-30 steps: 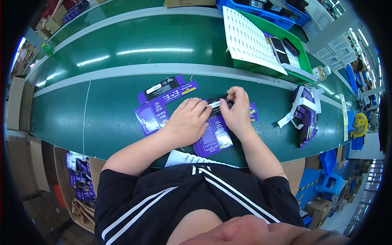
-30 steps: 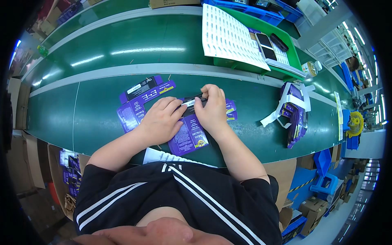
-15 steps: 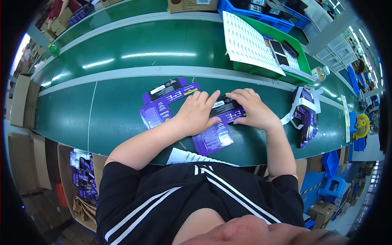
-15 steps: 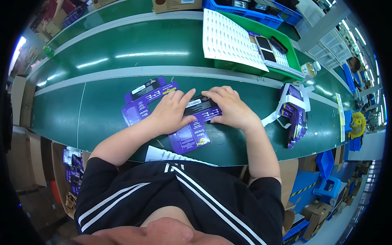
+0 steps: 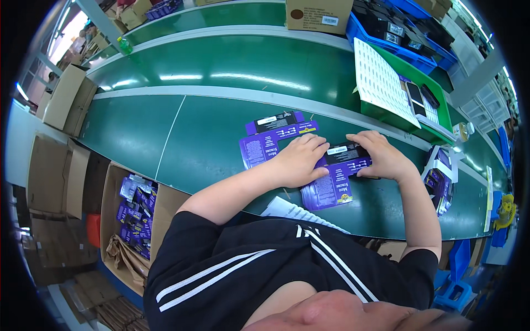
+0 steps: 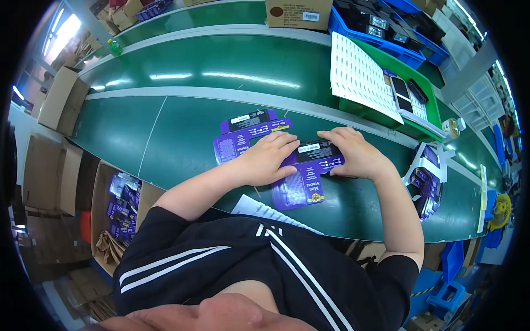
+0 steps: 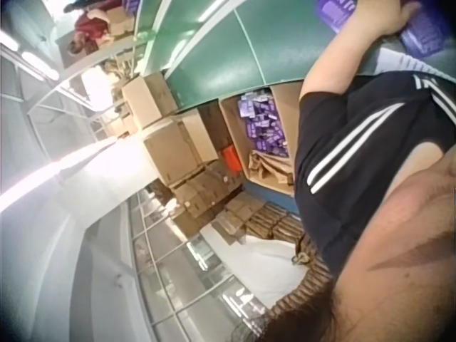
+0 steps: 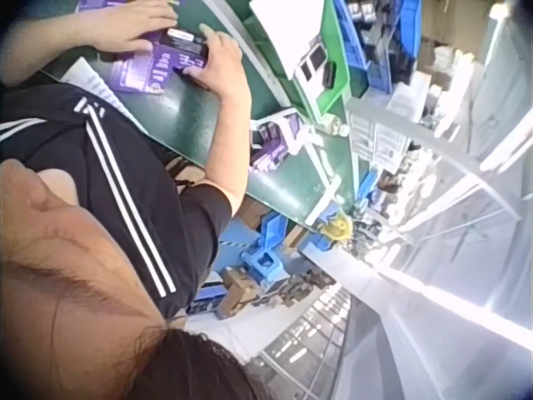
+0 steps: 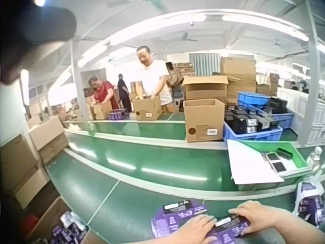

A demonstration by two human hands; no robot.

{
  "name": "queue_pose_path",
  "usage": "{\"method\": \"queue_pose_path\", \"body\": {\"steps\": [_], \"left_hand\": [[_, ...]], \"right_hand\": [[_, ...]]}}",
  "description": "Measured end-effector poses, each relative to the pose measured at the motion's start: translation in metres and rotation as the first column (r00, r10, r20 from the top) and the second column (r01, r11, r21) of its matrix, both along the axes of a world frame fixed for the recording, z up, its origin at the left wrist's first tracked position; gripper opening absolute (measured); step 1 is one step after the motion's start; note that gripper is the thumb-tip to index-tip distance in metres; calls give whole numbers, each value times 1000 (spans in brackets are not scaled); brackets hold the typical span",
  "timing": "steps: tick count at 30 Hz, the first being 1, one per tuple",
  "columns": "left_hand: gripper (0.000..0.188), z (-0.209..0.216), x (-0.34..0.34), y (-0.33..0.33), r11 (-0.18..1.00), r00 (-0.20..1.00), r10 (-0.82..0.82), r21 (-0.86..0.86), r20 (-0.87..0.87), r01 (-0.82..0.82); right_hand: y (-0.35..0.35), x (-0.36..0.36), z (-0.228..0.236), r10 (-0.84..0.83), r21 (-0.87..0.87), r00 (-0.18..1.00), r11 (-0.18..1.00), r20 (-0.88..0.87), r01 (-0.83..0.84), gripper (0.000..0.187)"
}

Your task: The person peels adhesive labels from a backing strip and applies them onto cardboard packaging boxes by hand, stacking the labeled boxes on the work table.

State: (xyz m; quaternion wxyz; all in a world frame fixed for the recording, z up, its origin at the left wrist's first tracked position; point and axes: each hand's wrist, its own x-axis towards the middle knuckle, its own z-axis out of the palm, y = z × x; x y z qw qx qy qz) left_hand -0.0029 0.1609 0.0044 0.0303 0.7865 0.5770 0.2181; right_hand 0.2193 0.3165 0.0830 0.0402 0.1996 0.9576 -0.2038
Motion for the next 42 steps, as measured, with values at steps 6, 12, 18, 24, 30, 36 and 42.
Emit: {"method": "queue_pose_path", "body": {"steps": [6, 12, 18, 24, 30, 36, 42], "left_hand": [[71, 54, 11, -2, 982, 994, 106, 157, 1, -105], [78, 68, -36, 8, 895, 895, 376, -155, -240, -418], [57, -5, -88, -20, 920, 930, 305, 317, -205, -232], [26, 28, -37, -112, 855, 838, 92, -474, 538, 210], [15, 8, -8, -134, 880, 783, 203, -460, 589, 118], [17, 10, -4, -129, 835, 709, 358, -548, 608, 49], [17, 16, -26, -104, 803, 779, 261, -577, 570, 153]], "right_hand": [[-28, -21, 23, 74, 162, 961, 986, -267, -31, 74], [-69, -43, 16, 51, 407, 850, 892, -524, 198, 57], [-121, -27, -8, 99, 116, 852, 992, -514, -45, 40], [-157, -23, -35, 29, -72, 918, 995, -395, -63, 34], [-173, -23, -59, 11, -113, 906, 991, -422, -64, 28], [-180, -22, -58, 263, 318, 838, 941, -477, -114, 15], [-149, -3, -27, 102, -54, 704, 979, -703, -196, 11]]}}
